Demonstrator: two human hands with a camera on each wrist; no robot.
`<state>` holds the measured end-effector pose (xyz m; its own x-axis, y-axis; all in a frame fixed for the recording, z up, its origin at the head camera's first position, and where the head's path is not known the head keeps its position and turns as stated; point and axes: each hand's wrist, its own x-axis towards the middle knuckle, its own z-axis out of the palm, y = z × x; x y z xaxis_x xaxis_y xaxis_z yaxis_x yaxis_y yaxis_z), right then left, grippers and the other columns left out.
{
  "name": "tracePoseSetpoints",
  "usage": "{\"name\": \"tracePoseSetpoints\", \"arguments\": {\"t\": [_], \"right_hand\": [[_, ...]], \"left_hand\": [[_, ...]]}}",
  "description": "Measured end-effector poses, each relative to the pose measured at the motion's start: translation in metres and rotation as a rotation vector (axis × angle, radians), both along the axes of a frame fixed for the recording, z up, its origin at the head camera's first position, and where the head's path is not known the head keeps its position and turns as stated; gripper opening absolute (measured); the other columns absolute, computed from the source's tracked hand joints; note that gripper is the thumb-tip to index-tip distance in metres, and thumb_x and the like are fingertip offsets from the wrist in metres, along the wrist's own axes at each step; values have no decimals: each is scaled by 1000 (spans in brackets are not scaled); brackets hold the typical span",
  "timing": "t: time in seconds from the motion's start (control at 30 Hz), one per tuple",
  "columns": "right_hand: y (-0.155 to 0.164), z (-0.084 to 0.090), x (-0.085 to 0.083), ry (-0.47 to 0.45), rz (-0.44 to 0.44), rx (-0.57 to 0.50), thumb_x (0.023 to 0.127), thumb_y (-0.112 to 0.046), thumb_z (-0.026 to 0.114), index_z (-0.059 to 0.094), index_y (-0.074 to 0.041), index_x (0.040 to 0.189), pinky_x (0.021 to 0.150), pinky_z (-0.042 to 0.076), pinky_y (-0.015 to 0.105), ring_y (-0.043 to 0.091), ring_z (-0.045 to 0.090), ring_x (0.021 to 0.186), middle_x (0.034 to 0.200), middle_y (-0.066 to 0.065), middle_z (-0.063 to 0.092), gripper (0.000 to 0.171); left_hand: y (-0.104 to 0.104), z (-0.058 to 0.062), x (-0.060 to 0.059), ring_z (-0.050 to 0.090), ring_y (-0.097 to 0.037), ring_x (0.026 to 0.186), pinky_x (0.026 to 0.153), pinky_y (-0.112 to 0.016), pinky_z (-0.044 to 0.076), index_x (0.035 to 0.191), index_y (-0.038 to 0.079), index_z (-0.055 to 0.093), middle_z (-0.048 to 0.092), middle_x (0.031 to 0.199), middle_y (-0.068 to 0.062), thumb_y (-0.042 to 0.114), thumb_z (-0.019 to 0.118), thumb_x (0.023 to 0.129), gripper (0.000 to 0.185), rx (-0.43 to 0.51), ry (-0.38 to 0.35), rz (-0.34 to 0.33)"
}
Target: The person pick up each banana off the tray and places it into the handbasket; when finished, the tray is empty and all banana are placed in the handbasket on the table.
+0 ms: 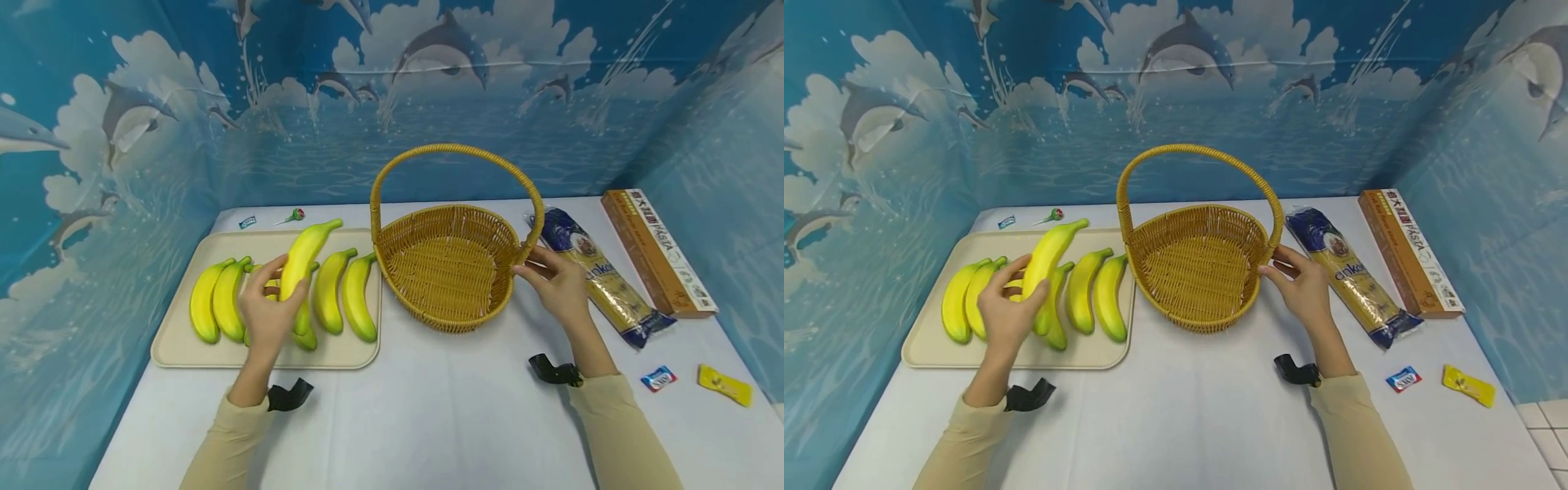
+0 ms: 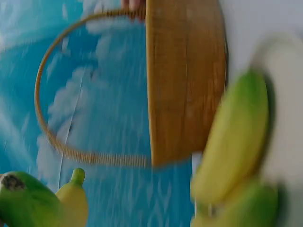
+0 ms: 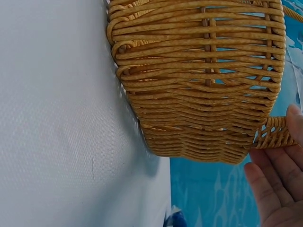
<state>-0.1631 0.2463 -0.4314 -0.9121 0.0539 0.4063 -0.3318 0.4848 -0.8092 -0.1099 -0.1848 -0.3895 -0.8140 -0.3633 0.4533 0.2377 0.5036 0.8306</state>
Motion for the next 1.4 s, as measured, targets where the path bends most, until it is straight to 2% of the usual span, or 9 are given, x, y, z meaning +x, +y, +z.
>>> {"name": "tracePoseSetpoints", "arguments": {"t": [0.07,0.17,0.27,0.33,0.47,0.63,0.77,1.03,1.4], "right_hand": [[0,0,-1,4,4,-8,83,0,73,64,5,123,77,48,5,-20,55,95,116,29,65,42],[-1,0,-2,-1,5,-11,83,-1,73,64,4,124,77,48,6,-20,55,95,117,28,66,42],[-3,1,-3,-20,0,-6,84,-4,73,64,3,125,78,49,6,-20,54,95,119,27,66,43],[-5,2,-3,-27,-9,3,84,-5,73,64,2,126,77,48,6,-20,54,95,119,25,66,43],[-7,2,-3,-33,-1,0,84,-5,73,64,2,125,76,49,6,-19,55,94,119,27,65,43],[-8,0,-3,-49,3,3,84,-6,74,64,1,126,76,49,6,-17,56,95,120,26,66,43],[-8,0,-3,-53,-1,-2,84,-6,74,64,0,126,76,49,6,-18,55,95,120,23,67,44],[-7,1,-2,-36,1,-5,83,-5,74,65,0,126,75,49,5,-20,54,94,119,23,67,44],[-2,3,2,-38,-26,2,84,-7,74,65,-1,125,73,48,4,-21,55,90,117,24,67,43]], "left_hand": [[27,0,-5,59,-16,93,72,-18,46,119,4,69,69,114,-15,6,76,75,44,-19,3,-75],[63,-2,-16,61,-23,93,72,-26,49,118,5,70,69,114,-13,11,75,74,45,-37,1,-148],[92,-8,-31,61,-26,95,73,-36,51,119,6,70,68,115,-13,14,73,74,46,-45,4,-198],[107,-14,-42,60,-27,98,79,-41,50,121,7,69,67,118,-13,16,71,75,47,-43,-1,-225],[128,-28,-64,58,-28,103,89,-47,44,122,8,68,66,119,-12,18,69,77,46,-47,-26,-234],[138,-38,-83,57,-30,99,89,-48,41,120,8,69,68,116,-12,19,71,76,46,-103,-36,-205],[143,-47,-91,56,-32,102,92,-50,39,121,7,69,68,115,-13,17,72,76,46,-201,-58,-184],[146,-55,-95,58,-30,104,92,-49,33,122,10,69,70,117,-9,22,73,78,46,-311,-122,-108],[155,-52,-94,58,-29,105,92,-49,30,122,7,69,70,118,-9,26,75,79,48,-403,-227,-107]]}}
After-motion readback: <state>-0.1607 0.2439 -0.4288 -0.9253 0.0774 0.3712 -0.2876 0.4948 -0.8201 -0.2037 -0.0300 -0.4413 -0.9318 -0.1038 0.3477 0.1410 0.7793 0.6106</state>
